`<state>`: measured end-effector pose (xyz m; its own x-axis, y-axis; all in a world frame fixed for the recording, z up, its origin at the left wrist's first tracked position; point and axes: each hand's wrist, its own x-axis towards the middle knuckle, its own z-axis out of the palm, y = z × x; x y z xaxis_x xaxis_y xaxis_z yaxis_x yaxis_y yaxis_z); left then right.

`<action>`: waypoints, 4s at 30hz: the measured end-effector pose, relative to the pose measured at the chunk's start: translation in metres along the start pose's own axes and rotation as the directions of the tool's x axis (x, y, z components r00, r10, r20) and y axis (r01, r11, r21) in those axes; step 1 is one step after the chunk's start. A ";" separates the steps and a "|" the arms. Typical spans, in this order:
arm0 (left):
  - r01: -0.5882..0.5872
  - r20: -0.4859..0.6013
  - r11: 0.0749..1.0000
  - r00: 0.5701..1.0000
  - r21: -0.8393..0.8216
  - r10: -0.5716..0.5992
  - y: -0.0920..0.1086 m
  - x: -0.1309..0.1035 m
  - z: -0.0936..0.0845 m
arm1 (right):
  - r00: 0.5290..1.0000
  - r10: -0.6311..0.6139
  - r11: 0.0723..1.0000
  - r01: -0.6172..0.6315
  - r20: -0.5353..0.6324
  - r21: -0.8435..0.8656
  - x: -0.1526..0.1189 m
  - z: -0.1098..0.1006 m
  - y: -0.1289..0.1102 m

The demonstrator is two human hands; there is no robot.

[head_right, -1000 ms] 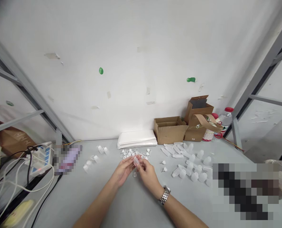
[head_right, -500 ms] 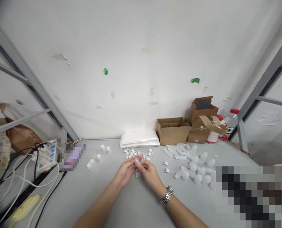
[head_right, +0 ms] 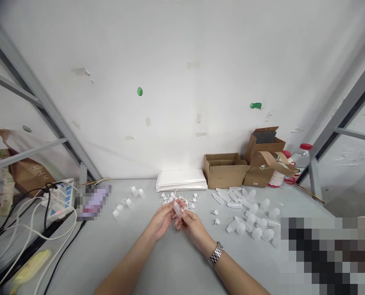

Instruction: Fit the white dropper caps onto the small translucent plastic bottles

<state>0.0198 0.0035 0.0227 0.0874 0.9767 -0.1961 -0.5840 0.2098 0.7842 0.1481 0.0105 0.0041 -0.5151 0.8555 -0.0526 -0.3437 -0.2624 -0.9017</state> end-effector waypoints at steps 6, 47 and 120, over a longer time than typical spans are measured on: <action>-0.046 -0.062 0.999 0.997 -0.004 0.045 -0.005 -0.001 0.003 | 0.993 -0.095 0.960 0.073 -0.071 -0.270 0.000 0.001 -0.004; -0.111 0.105 0.981 0.990 0.161 0.095 0.005 -0.006 0.007 | 0.999 -0.019 0.998 0.017 0.036 0.055 -0.001 -0.002 -0.008; -0.201 -0.007 0.858 0.973 0.473 0.231 0.009 -0.004 -0.004 | 0.989 0.123 0.986 -0.132 -0.085 -0.106 -0.003 -0.009 -0.009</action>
<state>0.0109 0.0014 0.0286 -0.0559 0.9983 -0.0136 -0.1369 0.0058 0.9906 0.1594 0.0146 0.0080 -0.4853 0.8513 -0.1994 -0.1874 -0.3240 -0.9273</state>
